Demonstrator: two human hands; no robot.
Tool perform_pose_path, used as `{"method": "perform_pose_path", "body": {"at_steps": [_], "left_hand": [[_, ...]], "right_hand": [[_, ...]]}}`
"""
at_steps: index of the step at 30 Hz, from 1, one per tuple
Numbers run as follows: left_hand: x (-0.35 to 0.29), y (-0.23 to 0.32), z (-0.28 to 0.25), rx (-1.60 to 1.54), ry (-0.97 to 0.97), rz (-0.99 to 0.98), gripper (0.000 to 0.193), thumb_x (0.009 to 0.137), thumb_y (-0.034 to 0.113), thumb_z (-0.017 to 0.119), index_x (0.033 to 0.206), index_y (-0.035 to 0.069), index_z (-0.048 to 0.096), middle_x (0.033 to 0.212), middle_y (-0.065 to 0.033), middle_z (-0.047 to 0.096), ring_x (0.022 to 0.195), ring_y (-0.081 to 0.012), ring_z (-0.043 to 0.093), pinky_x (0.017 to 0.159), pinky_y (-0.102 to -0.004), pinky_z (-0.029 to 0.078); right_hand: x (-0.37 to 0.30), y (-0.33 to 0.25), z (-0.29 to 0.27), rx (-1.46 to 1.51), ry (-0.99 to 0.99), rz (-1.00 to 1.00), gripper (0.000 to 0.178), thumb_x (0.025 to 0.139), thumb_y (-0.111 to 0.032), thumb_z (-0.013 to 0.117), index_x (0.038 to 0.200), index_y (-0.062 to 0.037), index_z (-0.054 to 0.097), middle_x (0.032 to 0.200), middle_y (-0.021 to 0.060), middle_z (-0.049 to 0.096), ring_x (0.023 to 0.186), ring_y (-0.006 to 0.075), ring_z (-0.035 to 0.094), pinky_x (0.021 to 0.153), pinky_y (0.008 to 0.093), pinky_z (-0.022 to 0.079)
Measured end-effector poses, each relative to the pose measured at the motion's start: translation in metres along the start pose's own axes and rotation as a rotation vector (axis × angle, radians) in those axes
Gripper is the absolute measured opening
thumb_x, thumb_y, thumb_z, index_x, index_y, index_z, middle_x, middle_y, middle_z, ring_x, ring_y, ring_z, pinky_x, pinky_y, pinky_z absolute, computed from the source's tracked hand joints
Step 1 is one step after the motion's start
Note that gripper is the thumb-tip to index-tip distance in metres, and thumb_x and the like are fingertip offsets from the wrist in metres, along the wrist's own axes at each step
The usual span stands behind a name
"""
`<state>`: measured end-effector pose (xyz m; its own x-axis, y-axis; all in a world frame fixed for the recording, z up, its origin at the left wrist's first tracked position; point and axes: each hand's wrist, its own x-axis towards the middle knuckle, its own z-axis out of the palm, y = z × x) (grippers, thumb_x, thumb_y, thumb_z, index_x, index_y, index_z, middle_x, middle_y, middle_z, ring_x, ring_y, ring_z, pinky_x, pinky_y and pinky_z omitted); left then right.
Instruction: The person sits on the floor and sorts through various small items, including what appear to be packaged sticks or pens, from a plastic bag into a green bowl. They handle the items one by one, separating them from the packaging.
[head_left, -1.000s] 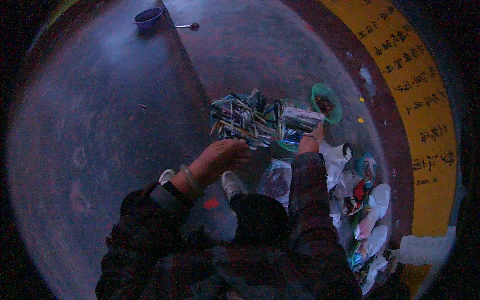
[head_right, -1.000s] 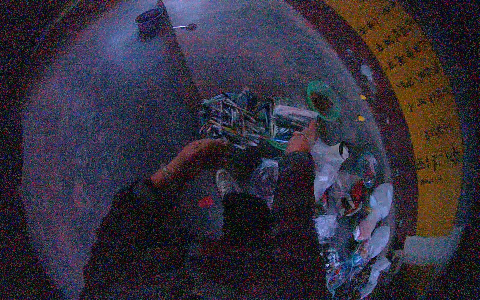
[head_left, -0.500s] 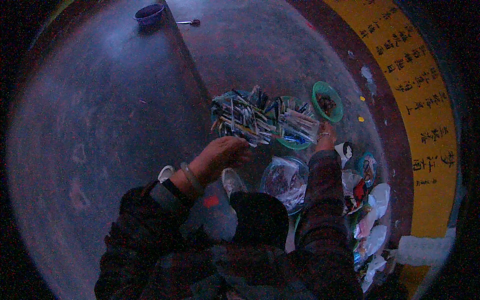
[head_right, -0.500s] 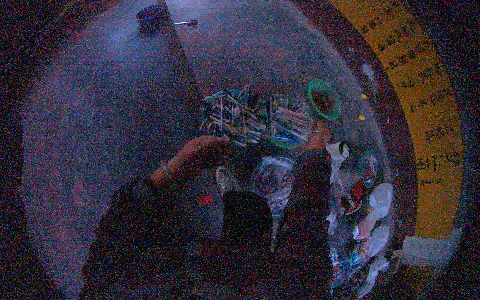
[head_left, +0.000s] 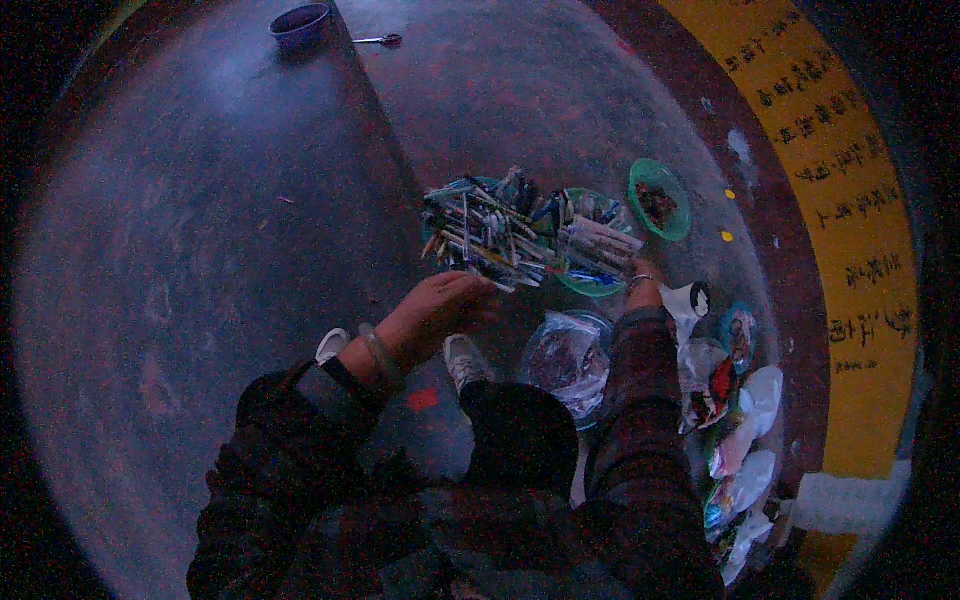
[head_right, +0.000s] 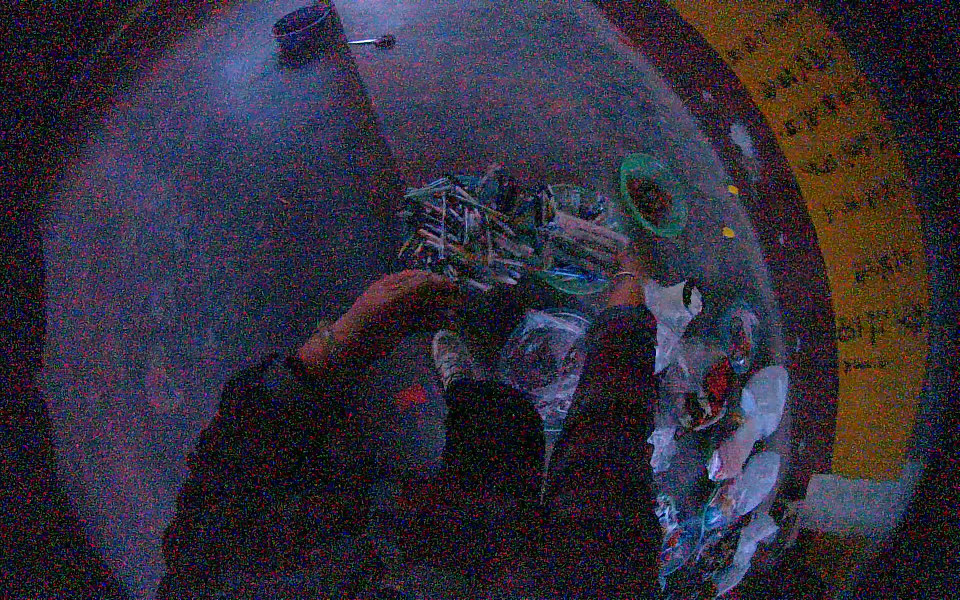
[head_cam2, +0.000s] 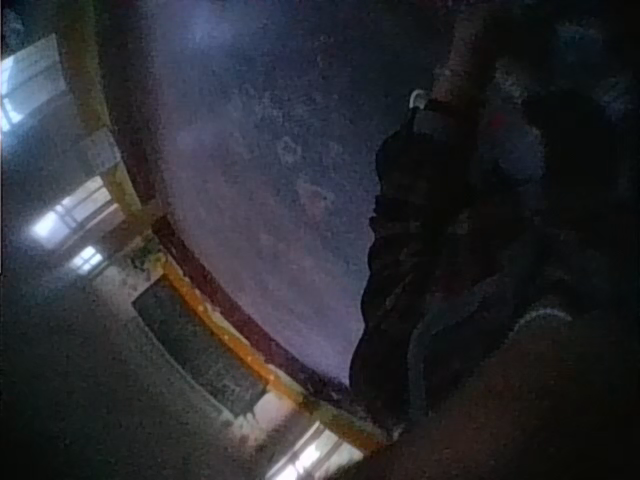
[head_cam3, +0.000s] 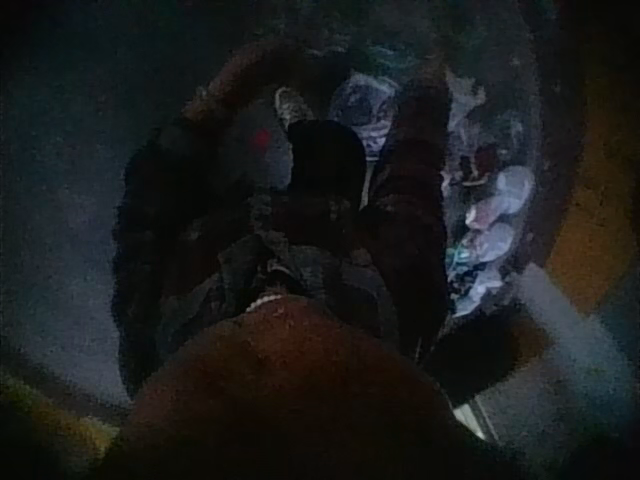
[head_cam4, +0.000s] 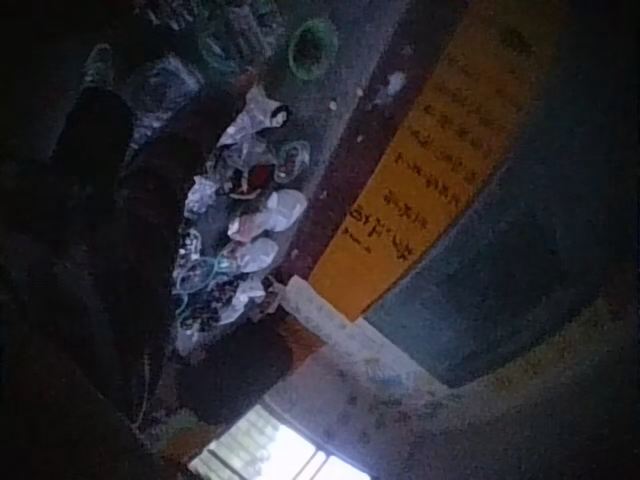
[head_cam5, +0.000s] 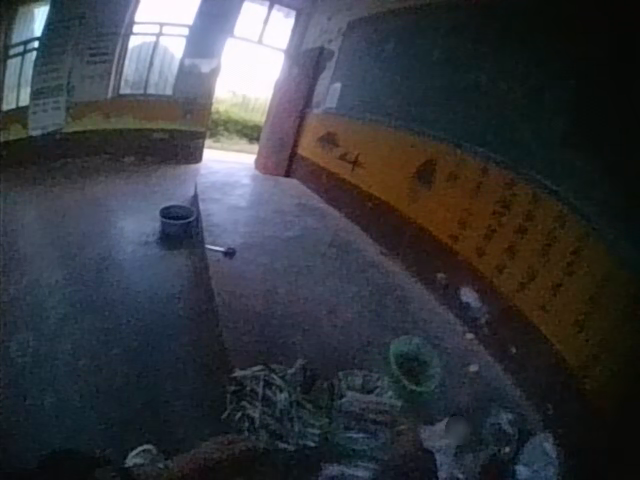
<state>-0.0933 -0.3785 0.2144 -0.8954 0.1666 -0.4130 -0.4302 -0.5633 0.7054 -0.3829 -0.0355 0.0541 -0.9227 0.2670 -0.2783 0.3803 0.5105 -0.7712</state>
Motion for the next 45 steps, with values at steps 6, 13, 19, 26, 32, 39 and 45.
{"method": "perform_pose_path", "body": {"at_steps": [6, 13, 19, 26, 32, 39, 45], "left_hand": [[0.004, 0.001, -0.001, -0.032, -0.009, -0.005, 0.030, 0.083, 0.029, 0.051, 0.099, 0.004, 0.053, 0.094, -0.0082, 0.057, 0.083, -0.0183, 0.056, 0.071, -0.0283, 0.045], [0.011, 0.004, 0.000, -0.061, 0.013, -0.014, 0.028, 0.083, 0.027, 0.052, 0.099, 0.003, 0.053, 0.094, -0.0085, 0.056, 0.083, -0.0185, 0.056, 0.075, -0.0293, 0.046], [0.008, 0.004, -0.003, -0.077, 0.034, -0.005, 0.029, 0.083, 0.026, 0.053, 0.100, 0.003, 0.053, 0.095, -0.0084, 0.056, 0.084, -0.0186, 0.056, 0.075, -0.0289, 0.046], [0.003, 0.009, -0.002, -0.017, -0.042, 0.055, 0.031, 0.083, 0.027, 0.052, 0.101, 0.002, 0.052, 0.096, -0.0089, 0.055, 0.085, -0.0198, 0.056, 0.076, -0.0303, 0.046], [0.019, 0.005, -0.003, -0.015, -0.002, -0.037, 0.031, 0.083, 0.028, 0.052, 0.101, 0.002, 0.052, 0.096, -0.0093, 0.054, 0.085, -0.0205, 0.055, 0.075, -0.0309, 0.046], [0.014, -0.006, -0.015, -0.051, 0.007, 0.008, 0.032, 0.083, 0.029, 0.051, 0.101, 0.001, 0.051, 0.096, -0.0092, 0.055, 0.088, -0.0210, 0.056, 0.076, -0.0311, 0.046], [0.024, 0.008, -0.001, -0.037, -0.085, 0.001, 0.032, 0.084, 0.028, 0.050, 0.100, 0.001, 0.051, 0.096, -0.0108, 0.056, 0.086, -0.0209, 0.056, 0.074, -0.0305, 0.047]], "right_hand": [[0.007, -0.013, -0.002, -0.124, 0.031, 0.025, 0.037, 0.076, -0.041, 0.052, 0.096, -0.0111, 0.060, 0.085, 0.0073, 0.059, 0.070, 0.0254, 0.056, 0.061, 0.0401, 0.044], [0.045, -0.030, -0.018, -0.425, 0.090, -0.090, 0.035, 0.075, -0.041, 0.052, 0.097, -0.0146, 0.061, 0.092, 0.0074, 0.061, 0.075, 0.0287, 0.060, 0.063, 0.0412, 0.046], [0.046, -0.030, -0.008, -0.367, 0.182, -0.362, 0.029, 0.074, -0.041, 0.052, 0.094, -0.0224, 0.063, 0.089, 0.0071, 0.062, 0.078, 0.0282, 0.060, 0.064, 0.0416, 0.048], [0.085, -0.041, -0.022, -0.766, 0.359, -0.230, 0.027, 0.076, -0.040, 0.051, 0.094, -0.0228, 0.063, 0.086, 0.0098, 0.062, 0.080, 0.0289, 0.059, 0.067, 0.0393, 0.048], [0.111, -0.044, -0.058, -0.744, 0.436, -0.472, 0.033, 0.075, -0.042, 0.049, 0.090, -0.0167, 0.063, 0.084, 0.0118, 0.062, 0.077, 0.0330, 0.059, 0.066, 0.0417, 0.047], [0.076, -0.074, -0.035, -0.824, 0.511, -0.518, 0.035, 0.077, -0.040, 0.045, 0.093, -0.0130, 0.060, 0.084, 0.0152, 0.061, 0.077, 0.0341, 0.058, 0.065, 0.0432, 0.046], [0.159, -0.055, -0.104, -1.041, 0.771, -0.956, 0.027, 0.081, -0.032, 0.045, 0.101, -0.0162, 0.055, 0.092, 0.0114, 0.059, 0.079, 0.0335, 0.057, 0.068, 0.0415, 0.045]]}}
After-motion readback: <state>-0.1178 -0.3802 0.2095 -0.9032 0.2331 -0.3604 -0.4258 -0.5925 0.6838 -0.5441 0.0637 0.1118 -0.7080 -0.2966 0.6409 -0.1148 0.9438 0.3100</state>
